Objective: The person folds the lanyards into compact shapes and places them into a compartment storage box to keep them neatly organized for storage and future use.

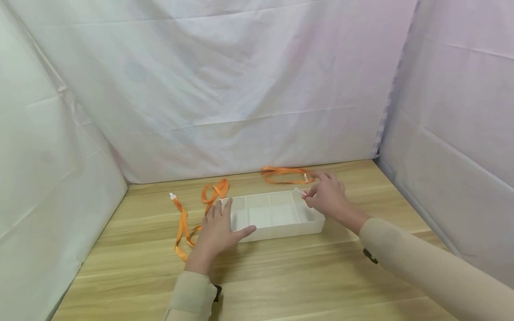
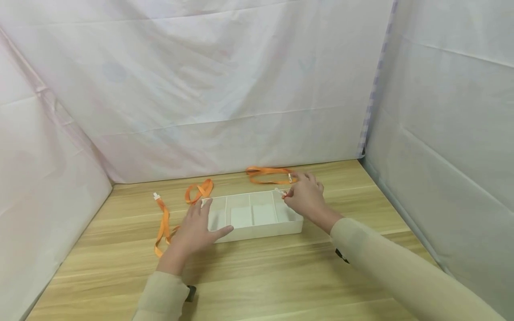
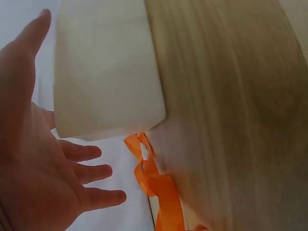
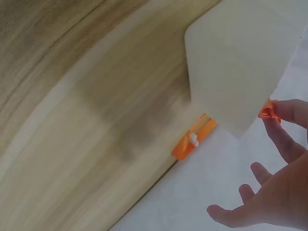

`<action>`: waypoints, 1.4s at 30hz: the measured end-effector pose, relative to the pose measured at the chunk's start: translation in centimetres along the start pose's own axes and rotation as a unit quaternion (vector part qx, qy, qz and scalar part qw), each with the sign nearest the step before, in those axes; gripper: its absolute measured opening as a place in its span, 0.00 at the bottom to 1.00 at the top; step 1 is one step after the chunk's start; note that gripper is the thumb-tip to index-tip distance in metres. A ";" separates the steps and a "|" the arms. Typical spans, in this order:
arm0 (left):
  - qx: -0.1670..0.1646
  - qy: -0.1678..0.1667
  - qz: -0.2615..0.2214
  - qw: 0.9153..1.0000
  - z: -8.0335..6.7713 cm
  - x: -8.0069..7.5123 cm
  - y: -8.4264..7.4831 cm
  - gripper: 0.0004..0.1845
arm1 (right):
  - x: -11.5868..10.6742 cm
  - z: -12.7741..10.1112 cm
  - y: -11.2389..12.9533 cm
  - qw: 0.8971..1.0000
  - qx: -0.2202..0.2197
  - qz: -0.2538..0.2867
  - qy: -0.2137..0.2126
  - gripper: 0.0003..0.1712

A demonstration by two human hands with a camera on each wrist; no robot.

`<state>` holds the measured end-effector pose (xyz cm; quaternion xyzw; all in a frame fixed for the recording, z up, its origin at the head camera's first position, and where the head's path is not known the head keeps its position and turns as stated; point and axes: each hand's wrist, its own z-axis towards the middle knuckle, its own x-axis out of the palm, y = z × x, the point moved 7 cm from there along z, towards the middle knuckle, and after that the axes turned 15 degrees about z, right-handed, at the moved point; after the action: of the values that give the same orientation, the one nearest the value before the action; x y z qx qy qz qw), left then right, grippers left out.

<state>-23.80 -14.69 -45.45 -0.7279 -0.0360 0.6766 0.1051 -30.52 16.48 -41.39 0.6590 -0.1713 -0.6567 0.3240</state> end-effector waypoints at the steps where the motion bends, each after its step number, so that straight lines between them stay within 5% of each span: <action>1: -0.001 0.007 0.002 1.000 0.1 0.2 0.1 0.68 | 0.2 0.1 -0.3 1.000 0.007 0.001 0.001 0.06; 16: -0.032 0.042 0.004 0.999 0.7 1.6 1.0 0.75 | 4.0 0.6 -2.3 0.994 0.046 -0.088 0.048 0.18; 26: -0.055 0.057 -0.039 0.996 0.4 1.4 0.9 0.79 | 4.4 0.1 -3.4 0.992 0.102 -0.060 0.037 0.23; 42: -0.054 0.075 -0.027 0.995 0.5 1.2 0.7 0.78 | 4.4 0.2 -3.1 0.990 0.102 -0.087 0.039 0.28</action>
<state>-24.22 -15.12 -46.82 -0.7800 -0.0844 0.6140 0.0863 -30.96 15.87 -46.70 0.7259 -0.1664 -0.6356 0.2033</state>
